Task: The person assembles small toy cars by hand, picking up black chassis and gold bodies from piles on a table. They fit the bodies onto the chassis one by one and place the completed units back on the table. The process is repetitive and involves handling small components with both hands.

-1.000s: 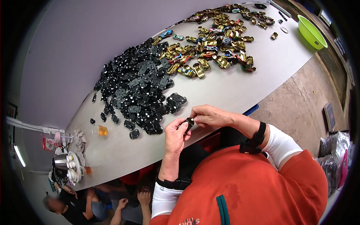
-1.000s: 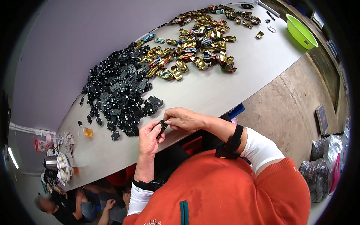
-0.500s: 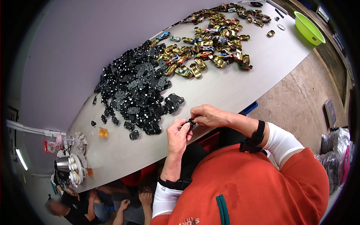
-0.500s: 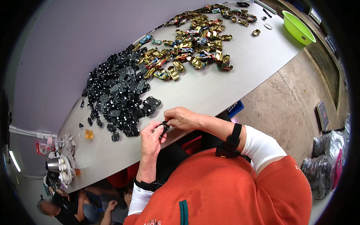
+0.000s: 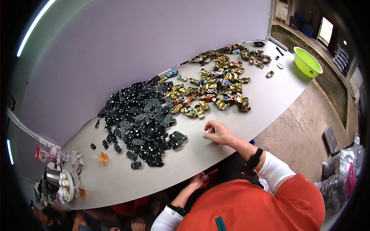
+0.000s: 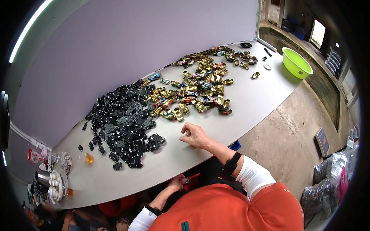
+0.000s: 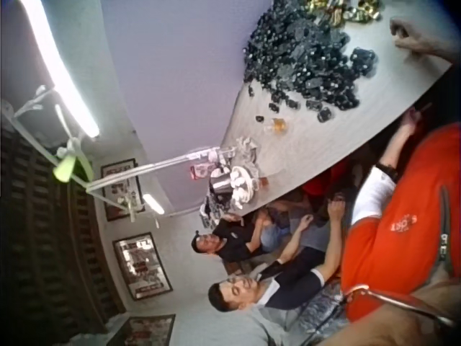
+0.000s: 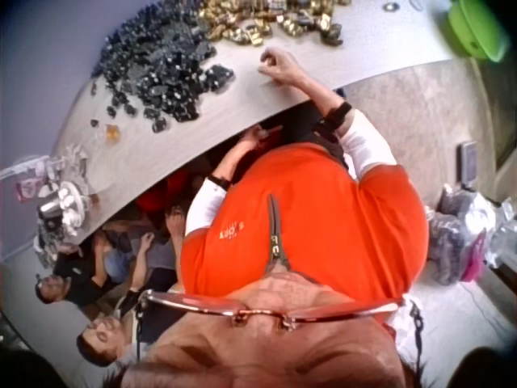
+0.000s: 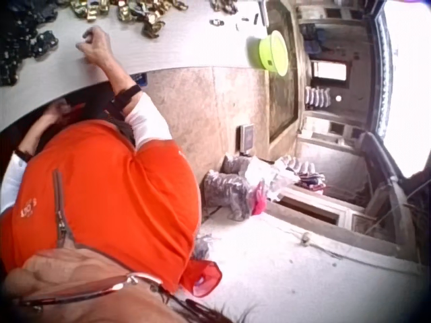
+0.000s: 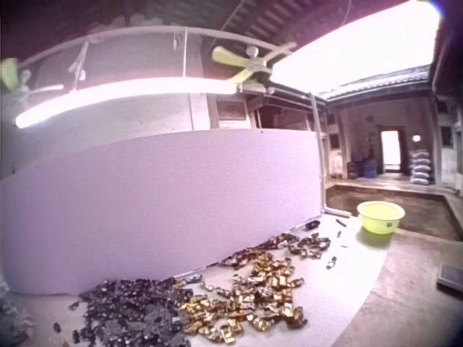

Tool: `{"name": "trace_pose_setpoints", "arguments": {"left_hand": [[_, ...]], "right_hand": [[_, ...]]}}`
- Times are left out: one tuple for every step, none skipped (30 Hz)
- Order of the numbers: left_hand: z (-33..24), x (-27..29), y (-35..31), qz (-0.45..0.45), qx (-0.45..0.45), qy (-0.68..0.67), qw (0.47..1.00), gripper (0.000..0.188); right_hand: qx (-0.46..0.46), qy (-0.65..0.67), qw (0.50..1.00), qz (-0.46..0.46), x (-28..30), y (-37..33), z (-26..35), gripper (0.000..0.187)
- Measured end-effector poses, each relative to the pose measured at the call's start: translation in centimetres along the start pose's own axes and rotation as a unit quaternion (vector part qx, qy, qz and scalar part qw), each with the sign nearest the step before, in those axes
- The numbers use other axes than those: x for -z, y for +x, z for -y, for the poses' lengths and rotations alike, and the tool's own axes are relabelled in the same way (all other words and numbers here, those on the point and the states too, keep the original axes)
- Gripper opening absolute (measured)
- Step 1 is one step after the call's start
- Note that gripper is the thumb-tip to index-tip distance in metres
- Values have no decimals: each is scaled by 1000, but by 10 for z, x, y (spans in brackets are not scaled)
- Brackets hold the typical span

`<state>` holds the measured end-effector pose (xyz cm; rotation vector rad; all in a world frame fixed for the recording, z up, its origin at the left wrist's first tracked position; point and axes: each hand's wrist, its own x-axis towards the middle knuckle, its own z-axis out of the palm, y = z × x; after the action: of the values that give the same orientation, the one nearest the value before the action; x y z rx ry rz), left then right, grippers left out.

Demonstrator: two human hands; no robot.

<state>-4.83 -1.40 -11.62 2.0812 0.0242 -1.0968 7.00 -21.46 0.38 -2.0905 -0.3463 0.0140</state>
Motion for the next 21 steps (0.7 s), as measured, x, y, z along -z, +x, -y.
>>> {"name": "trace_pose_setpoints", "arguments": {"left_hand": [[19, -10, 21, -149, -167, 124, 967, 39], [40, -21, 38, -290, -319, 242, 869, 45], [38, -23, 35, -271, -328, 233, 874, 49], [27, -21, 25, -250, -338, 225, 879, 52], [17, -17, 12, -234, -342, 215, 884, 55], [6, -8, -8, -140, -302, 183, 925, 55], [-6, 7, -35, -45, -259, 146, 954, 56], [-14, 20, -53, 54, -217, 108, 969, 56], [-15, 27, -62, 73, -291, 131, 945, 47], [-21, 37, -81, 81, -251, 60, 963, 43], [-31, 47, -102, 93, -213, -9, 973, 39], [-32, 55, -115, 103, -175, -81, 976, 35], [-28, 58, -118, 59, -201, -129, 969, 29], [-24, 62, -115, 36, -217, -200, 955, 26], [-27, 69, -110, -11, -232, -227, 946, 25], [-32, 75, -104, -57, -247, -253, 934, 24], [-37, 80, -98, -94, -253, -282, 921, 23], [-43, 85, -90, -130, -259, -310, 906, 22], [-45, 87, -80, -127, -278, -347, 886, 23], [-48, 89, -74, -128, -277, -379, 874, 23], [-51, 91, -70, -127, -275, -411, 860, 24]], "right_hand": [[-26, -49, 998, 18, 0, 8, 14, 30], [-50, -99, 993, 37, -5, 15, 25, 30], [-29, -134, 990, 34, -16, 21, 30, 29], [-2, -147, 988, 45, -25, 24, 35, 28], [29, -156, 985, 61, -37, 28, 40, 27], [59, -166, 982, 75, -48, 29, 43, 26], [142, -144, 978, 58, -59, 30, 40, 25], [147, -155, 976, 47, -64, 29, 40, 24], [153, -163, 974, 36, -67, 29, 40, 23], [161, -172, 972, 25, -70, 30, 41, 23], [102, -106, 989, 18, -72, 34, 33, 21], [35, -80, 996, 14, -70, 40, 32, 21], [23, -99, 995, 0, -69, 45, 34, 22], [10, -119, 993, -14, -67, 49, 36, 24], [13, -156, 988, 11, -68, 53, 39, 25], [14, -192, 981, 36, -71, 56, 42, 25], [20, -228, 971, 61, -74, 61, 44, 26], [8, -208, 976, 68, -72, 63, 43, 27], [-3, -189, 979, 76, -68, 65, 40, 28], [-15, -170, 982, 83, -62, 65, 37, 29], [-42, -81, 993, 72, -54, 62, 32, 32]]}}
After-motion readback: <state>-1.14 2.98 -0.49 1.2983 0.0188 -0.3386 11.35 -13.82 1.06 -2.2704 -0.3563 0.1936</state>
